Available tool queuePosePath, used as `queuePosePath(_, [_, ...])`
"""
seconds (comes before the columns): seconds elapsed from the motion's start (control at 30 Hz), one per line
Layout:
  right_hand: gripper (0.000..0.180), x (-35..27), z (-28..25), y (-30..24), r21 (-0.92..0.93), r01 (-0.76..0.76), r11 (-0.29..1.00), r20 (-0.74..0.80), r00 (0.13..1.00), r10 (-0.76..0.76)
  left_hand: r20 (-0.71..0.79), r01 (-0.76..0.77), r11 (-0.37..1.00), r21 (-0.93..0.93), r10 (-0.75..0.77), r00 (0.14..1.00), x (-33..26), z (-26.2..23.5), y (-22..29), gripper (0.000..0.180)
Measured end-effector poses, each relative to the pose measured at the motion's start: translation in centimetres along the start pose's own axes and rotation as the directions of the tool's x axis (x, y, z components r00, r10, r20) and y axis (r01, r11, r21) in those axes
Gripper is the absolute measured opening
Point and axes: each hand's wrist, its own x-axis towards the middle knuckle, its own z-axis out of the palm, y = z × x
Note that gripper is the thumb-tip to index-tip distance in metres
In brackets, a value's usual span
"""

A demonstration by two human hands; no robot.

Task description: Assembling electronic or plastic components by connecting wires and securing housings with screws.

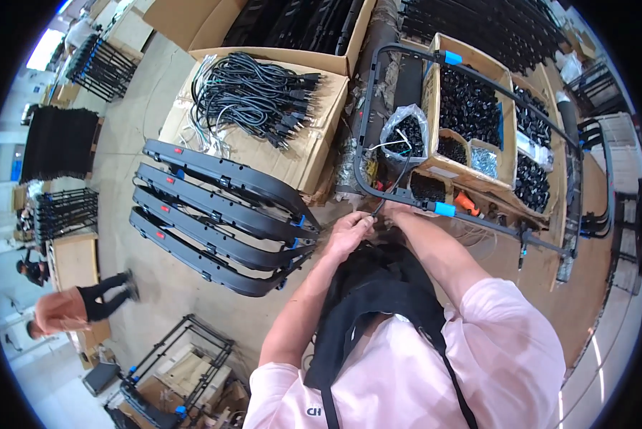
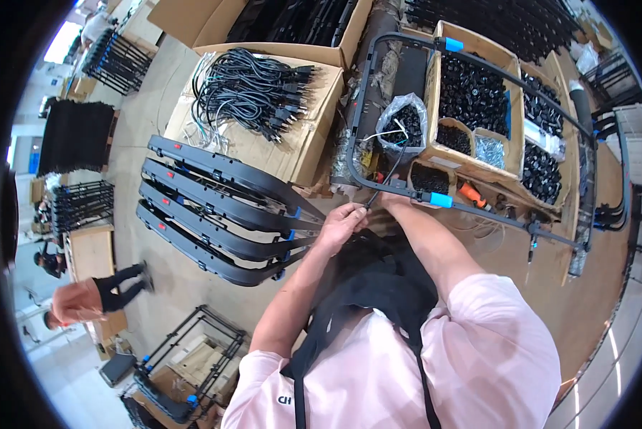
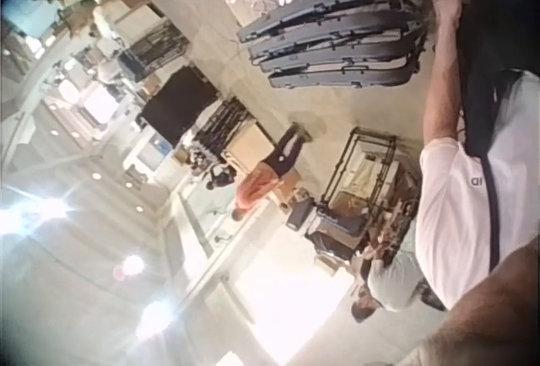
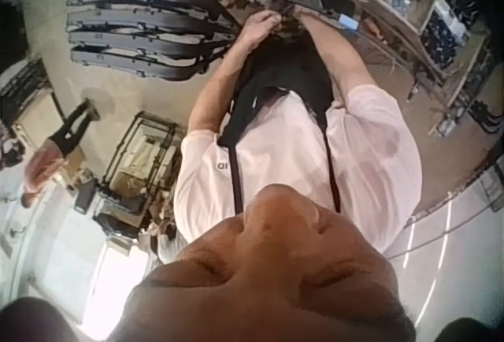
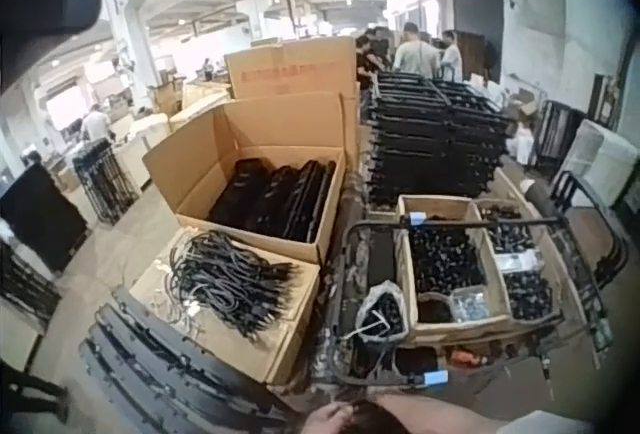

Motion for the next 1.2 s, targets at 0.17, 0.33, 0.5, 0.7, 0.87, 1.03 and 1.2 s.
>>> queuePosePath(0.17, [0.048,-1.6,-2.7,-3.9,0.261,-0.016,0.965,0.055,0.998,0.001,-0.056,0.040,0.997,0.073,-0.036,0.998,-1.1,-1.3,-1.2,0.026])
queuePosePath(0.33, [0.042,-6.3,-0.9,0.4,0.596,-0.139,0.791,0.102,0.990,0.097,-0.055,0.078,0.994,-0.074,-0.083,0.995,-0.7,0.6,-1.3,0.025])
queuePosePath(0.5, [0.041,-17.9,-1.8,1.2,0.724,-0.058,0.687,0.070,0.997,0.009,-0.034,0.038,0.993,-0.109,-0.042,0.999,-0.6,0.0,-3.3,0.026])
queuePosePath(0.7, [0.057,-22.5,-2.3,1.9,0.700,0.048,0.712,-0.032,0.999,-0.035,-0.030,0.006,0.996,-0.086,-0.009,1.000,-0.5,2.1,-2.8,0.026])
queuePosePath(0.87, [0.064,-23.5,-3.6,1.3,0.658,0.079,0.749,-0.029,0.996,-0.079,-0.079,-0.005,1.000,-0.030,0.003,0.997,-0.6,2.4,-3.0,0.024])
queuePosePath(1.03, [0.067,-23.2,-3.6,1.8,0.677,0.120,0.727,-0.062,0.992,-0.106,-0.150,-0.011,1.000,0.018,0.014,0.989,-0.5,3.3,-2.8,0.023])
queuePosePath(1.2, [0.074,-23.5,-6.7,2.1,0.679,0.016,0.734,0.126,0.982,-0.138,-0.212,-0.024,0.998,0.055,0.036,0.977,-0.7,3.8,-2.8,0.024])
